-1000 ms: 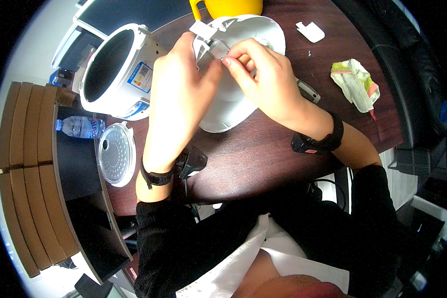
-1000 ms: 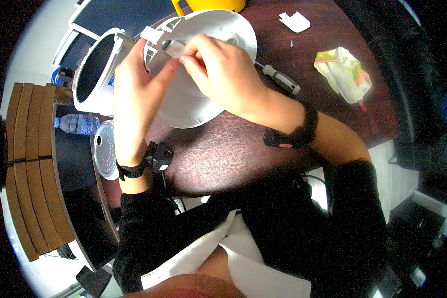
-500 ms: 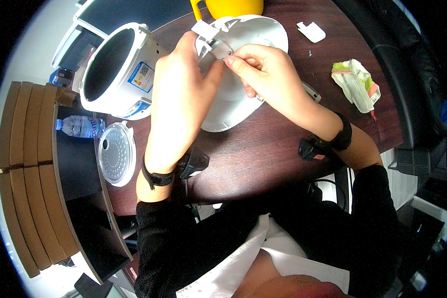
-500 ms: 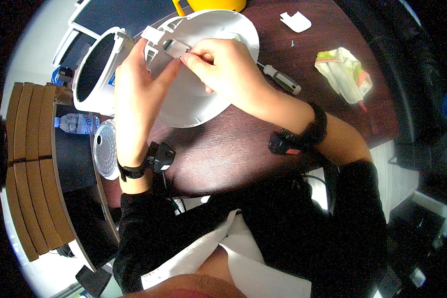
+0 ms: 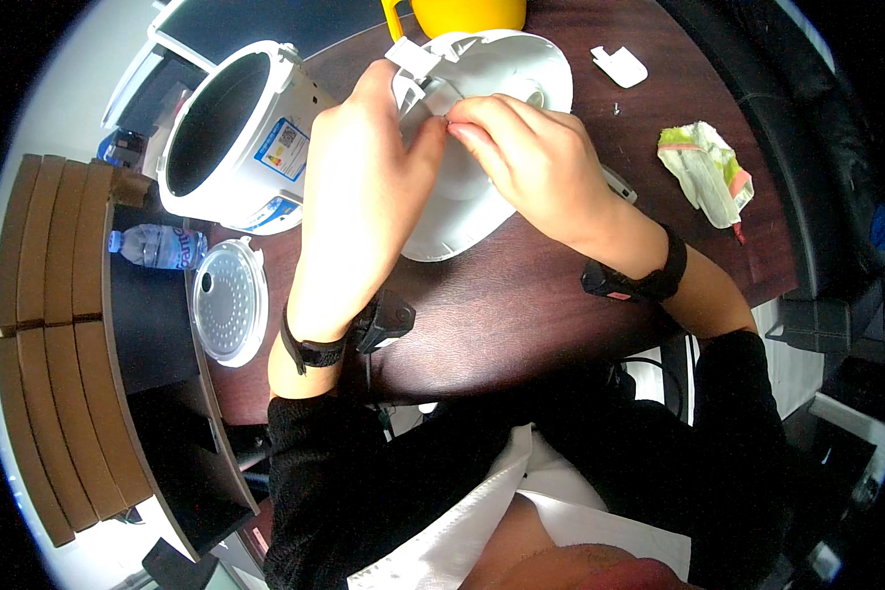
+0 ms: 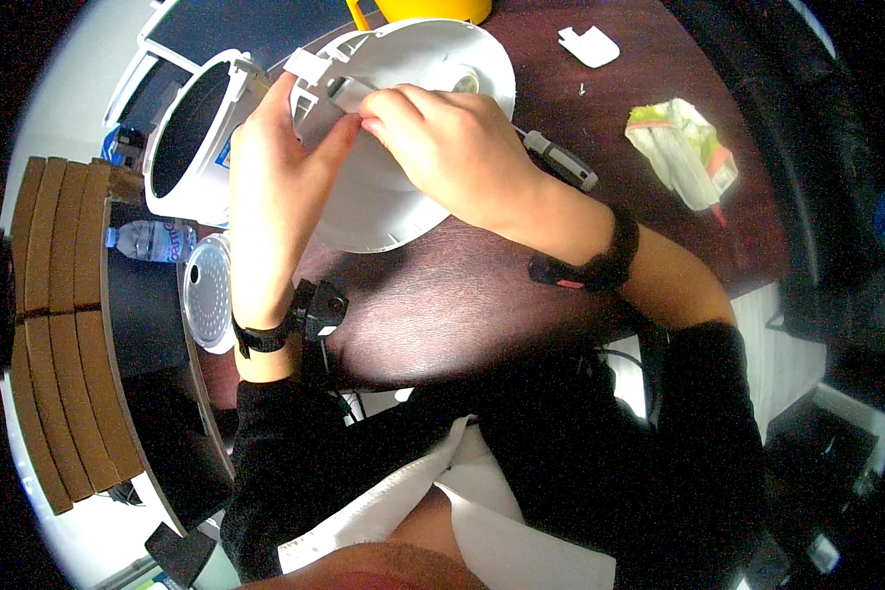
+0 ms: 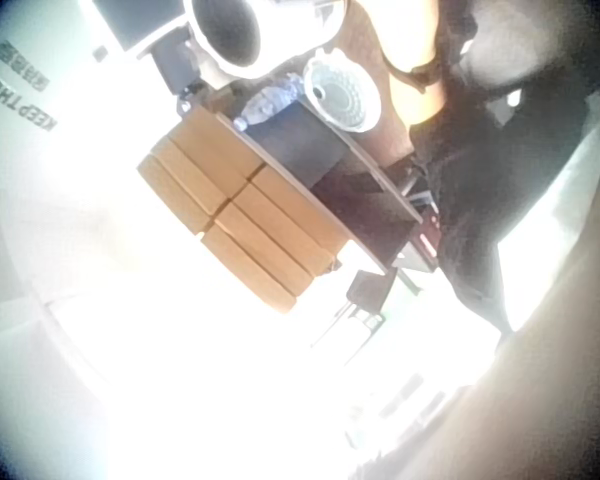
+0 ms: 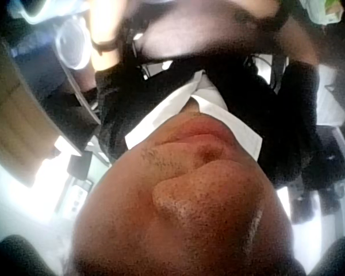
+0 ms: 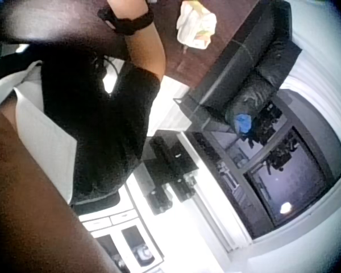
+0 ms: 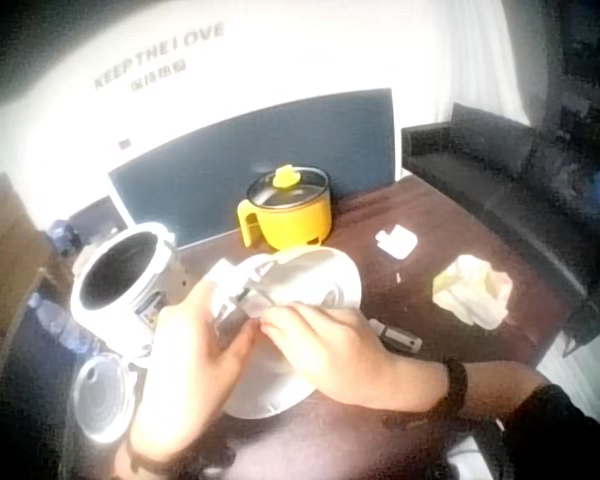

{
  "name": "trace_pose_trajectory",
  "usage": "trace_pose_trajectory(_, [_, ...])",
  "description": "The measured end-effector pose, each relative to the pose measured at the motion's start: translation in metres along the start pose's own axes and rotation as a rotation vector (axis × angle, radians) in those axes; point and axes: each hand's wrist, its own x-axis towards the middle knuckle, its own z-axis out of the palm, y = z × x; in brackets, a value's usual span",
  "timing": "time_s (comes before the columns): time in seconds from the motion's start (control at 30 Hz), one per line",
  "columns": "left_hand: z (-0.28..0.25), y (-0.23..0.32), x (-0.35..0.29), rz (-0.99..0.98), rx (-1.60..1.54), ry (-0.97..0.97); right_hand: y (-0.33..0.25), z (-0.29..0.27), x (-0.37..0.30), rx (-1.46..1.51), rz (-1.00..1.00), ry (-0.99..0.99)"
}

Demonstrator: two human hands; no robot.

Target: The person wipes a white plastic lid with a cloth, then uses a screwdriver to remove and reinsert screws into the lid. They handle the lid and screws repeatedly, turning the lid over and adjusting components.

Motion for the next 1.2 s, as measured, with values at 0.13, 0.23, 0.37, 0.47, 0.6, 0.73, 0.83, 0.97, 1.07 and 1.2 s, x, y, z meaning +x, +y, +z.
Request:
trace_pose_trajectory(0.13, [0.001,0.001,0.001,0.012,-0.007,0.006,0.002,-0.001,0.001,0.017,0.029,0.005])
trace_pose_trajectory(0.23, [-0.002,0.005,0.0,-0.015,-0.011,-0.012,0.001,0.001,0.001,0.052,0.087,0.026])
trace_pose_trajectory(0.37, [-0.007,0.008,-0.001,-0.059,-0.048,-0.052,-0.001,0.0,0.001,-0.005,0.053,0.035])
trace_pose_trajectory(0.47, [-0.011,0.013,-0.004,-0.08,-0.118,-0.072,-0.002,-0.001,0.002,-0.017,0.022,0.043])
trace_pose_trajectory(0.6, [-0.016,0.015,-0.005,-0.067,-0.175,-0.113,-0.005,-0.005,0.002,-0.017,0.021,0.008])
trace_pose_trajectory(0.73, [-0.014,0.011,-0.005,-0.09,-0.307,-0.176,-0.003,-0.009,0.0,-0.019,0.058,-0.057])
trace_pose_trajectory(0.83, [-0.009,0.008,-0.003,-0.092,-0.357,-0.203,-0.001,-0.011,0.001,-0.014,0.086,-0.062])
trace_pose_trajectory(0.97, [-0.001,0.008,-0.006,-0.109,-0.365,-0.196,-0.001,-0.018,0.004,-0.007,0.139,-0.091])
trace_pose_trajectory(1.07, [-0.001,0.007,-0.003,-0.14,-0.399,-0.217,0.003,-0.023,0.004,0.025,0.158,-0.123])
trace_pose_trajectory(1.2, [0.002,0.001,0.0,-0.165,-0.368,-0.169,-0.001,-0.035,0.01,0.194,0.33,-0.238])
